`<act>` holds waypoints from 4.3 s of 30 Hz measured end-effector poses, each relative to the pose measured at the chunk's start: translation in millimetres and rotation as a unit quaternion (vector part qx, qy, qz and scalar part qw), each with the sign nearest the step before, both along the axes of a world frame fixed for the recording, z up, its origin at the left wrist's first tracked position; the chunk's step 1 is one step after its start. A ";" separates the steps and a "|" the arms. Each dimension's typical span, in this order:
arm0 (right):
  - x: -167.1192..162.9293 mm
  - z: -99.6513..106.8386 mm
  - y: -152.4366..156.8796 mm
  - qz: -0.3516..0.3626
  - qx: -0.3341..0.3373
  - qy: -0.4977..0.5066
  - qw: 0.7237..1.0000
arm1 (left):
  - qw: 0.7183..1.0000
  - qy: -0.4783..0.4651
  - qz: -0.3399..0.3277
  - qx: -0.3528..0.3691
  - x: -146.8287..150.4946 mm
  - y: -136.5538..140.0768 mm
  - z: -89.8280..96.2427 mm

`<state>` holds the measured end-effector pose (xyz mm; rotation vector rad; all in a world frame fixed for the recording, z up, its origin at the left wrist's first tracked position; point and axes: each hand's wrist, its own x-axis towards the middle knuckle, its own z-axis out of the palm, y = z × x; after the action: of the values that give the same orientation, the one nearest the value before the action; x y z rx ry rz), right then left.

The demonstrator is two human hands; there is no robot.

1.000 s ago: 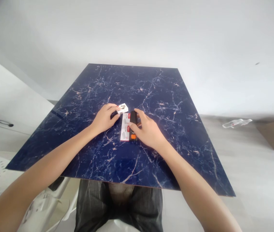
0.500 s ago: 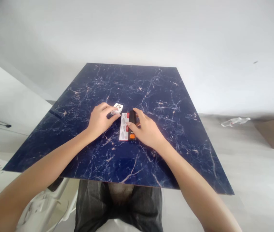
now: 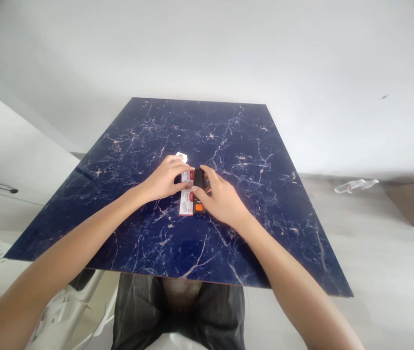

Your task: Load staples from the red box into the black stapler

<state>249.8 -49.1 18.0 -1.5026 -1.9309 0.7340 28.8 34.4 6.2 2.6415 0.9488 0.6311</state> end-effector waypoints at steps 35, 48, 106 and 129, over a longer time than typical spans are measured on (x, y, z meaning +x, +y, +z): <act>1.0 -1.7 0.5 -0.002 0.025 -0.004 1.000 | 0.993 0.054 0.061 -0.088 4.7 -66.3 7.7; 1.2 -0.4 0.0 -0.002 0.017 -0.001 1.000 | 0.993 -0.002 0.026 -0.112 -3.7 -53.5 21.6; 27.4 6.1 -31.4 0.136 -0.077 0.006 0.988 | 0.979 0.097 -0.016 -0.177 -25.7 -43.4 11.2; 109.2 -22.1 -22.3 -0.094 0.053 -0.029 0.994 | 0.994 0.036 -0.070 -0.071 110.9 12.2 -12.1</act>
<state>359.0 -71.4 -4.0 -1.6281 -1.8096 0.5019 139.7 46.6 -5.9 2.5912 0.7869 0.4224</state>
